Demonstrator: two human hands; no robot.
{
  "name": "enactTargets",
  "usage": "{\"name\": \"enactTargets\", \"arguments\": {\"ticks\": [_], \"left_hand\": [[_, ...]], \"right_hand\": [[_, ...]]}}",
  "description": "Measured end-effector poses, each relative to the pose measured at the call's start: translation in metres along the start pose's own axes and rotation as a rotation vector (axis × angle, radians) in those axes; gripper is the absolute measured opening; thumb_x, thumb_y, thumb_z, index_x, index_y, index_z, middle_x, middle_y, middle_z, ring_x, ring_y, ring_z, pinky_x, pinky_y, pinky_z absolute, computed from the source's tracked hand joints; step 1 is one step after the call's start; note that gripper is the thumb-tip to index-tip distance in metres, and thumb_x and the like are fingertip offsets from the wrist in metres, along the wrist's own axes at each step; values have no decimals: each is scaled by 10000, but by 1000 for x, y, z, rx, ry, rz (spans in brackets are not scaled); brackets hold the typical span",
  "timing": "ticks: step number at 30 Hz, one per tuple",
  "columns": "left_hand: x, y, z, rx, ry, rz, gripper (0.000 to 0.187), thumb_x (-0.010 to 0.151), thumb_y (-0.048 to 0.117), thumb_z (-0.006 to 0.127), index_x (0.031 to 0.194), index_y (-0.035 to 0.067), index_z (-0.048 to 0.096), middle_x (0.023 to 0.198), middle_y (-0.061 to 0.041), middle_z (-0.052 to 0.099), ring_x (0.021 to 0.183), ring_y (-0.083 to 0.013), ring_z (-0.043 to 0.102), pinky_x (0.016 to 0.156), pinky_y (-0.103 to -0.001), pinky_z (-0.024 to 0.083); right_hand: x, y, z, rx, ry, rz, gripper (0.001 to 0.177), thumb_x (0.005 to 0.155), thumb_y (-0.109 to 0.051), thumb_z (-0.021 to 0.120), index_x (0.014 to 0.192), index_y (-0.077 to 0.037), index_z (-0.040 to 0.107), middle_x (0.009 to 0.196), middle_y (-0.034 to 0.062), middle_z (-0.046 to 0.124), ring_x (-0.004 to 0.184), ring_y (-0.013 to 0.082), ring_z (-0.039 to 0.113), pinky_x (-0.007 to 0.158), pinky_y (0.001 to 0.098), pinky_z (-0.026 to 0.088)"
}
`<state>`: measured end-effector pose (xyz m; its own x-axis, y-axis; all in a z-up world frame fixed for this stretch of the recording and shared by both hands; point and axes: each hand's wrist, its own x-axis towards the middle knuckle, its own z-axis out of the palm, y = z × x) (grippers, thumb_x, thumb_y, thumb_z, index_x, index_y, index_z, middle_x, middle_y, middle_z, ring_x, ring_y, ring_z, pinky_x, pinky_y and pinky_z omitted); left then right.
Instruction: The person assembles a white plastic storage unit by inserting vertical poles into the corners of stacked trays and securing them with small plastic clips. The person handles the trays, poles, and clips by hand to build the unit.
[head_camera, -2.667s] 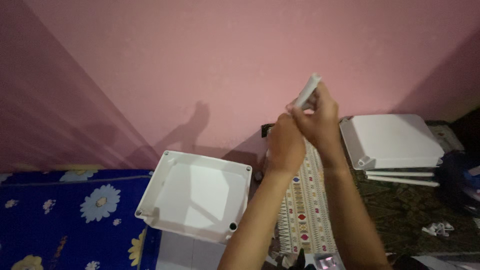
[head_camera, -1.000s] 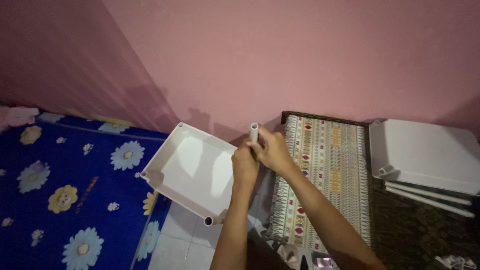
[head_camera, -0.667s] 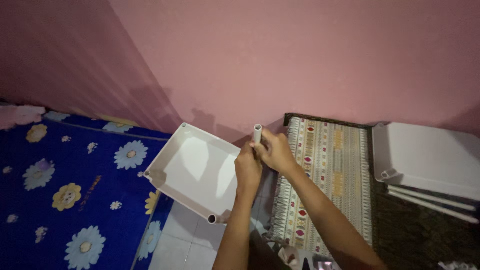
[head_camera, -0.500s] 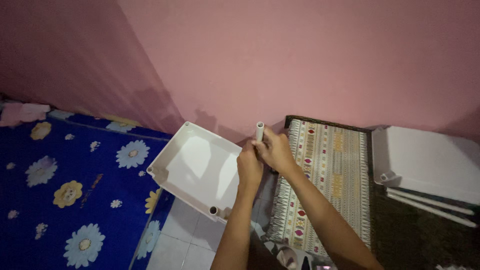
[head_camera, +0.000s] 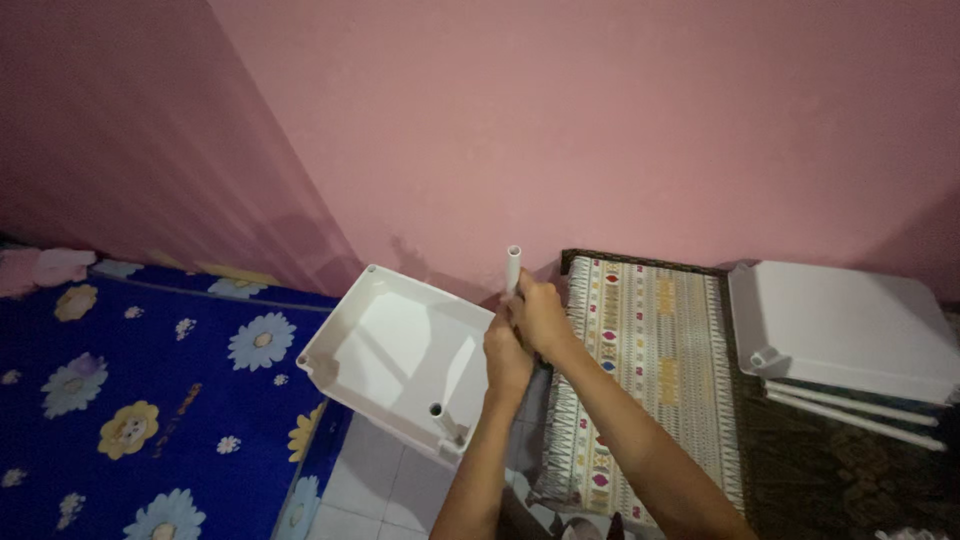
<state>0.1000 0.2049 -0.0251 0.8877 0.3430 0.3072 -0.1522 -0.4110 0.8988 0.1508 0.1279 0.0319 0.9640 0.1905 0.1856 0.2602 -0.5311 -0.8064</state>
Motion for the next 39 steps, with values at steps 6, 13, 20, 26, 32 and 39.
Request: {"name": "enactTargets", "arguments": {"ticks": [6,13,20,26,32,39], "left_hand": [[20,10,16,-81,-48,-72,471,929,219,648,1341,25,529,1049,-232,727,996,-390,702,823,-444,542],[46,27,37,-71,74,-64,390,1031,276,544,1334,31,526,1212,-202,657,1138,-365,645,937,-433,492],[36,6,82,494,69,-35,327,1031,187,466,1318,47,532,1153,-154,624,1095,-308,624,898,-418,501],[-18,-38,147,-68,-223,230,431,1114,176,396,1488,-36,375,1366,-182,541,1264,-296,537,1032,-389,417],[-69,-11,208,-255,-440,-23,423,1081,268,425,1439,44,440,1289,-57,629,1147,-185,664,942,-299,540],[-143,63,271,-751,-927,-631,406,1088,290,406,1365,44,572,1240,-107,656,1108,-254,645,921,-382,528]], "right_hand": [[29,-2,-9,-19,5,-33,267,876,-83,639,1131,-22,585,761,245,676,721,412,698,676,481,551],[57,-3,-7,-12,46,-214,242,875,-2,627,1110,16,572,814,227,680,781,364,663,753,456,520],[37,-11,-23,198,27,-5,303,888,-38,609,1186,13,588,849,189,722,845,313,762,753,407,582],[3,6,-66,155,160,-68,179,890,-112,722,990,27,670,884,187,718,863,299,737,780,387,565],[-55,72,-126,80,432,240,166,895,-142,726,957,11,709,890,183,733,823,290,737,767,393,577],[-157,216,-199,50,761,590,272,888,-234,739,1007,11,729,917,190,763,815,283,759,746,392,599]]}}
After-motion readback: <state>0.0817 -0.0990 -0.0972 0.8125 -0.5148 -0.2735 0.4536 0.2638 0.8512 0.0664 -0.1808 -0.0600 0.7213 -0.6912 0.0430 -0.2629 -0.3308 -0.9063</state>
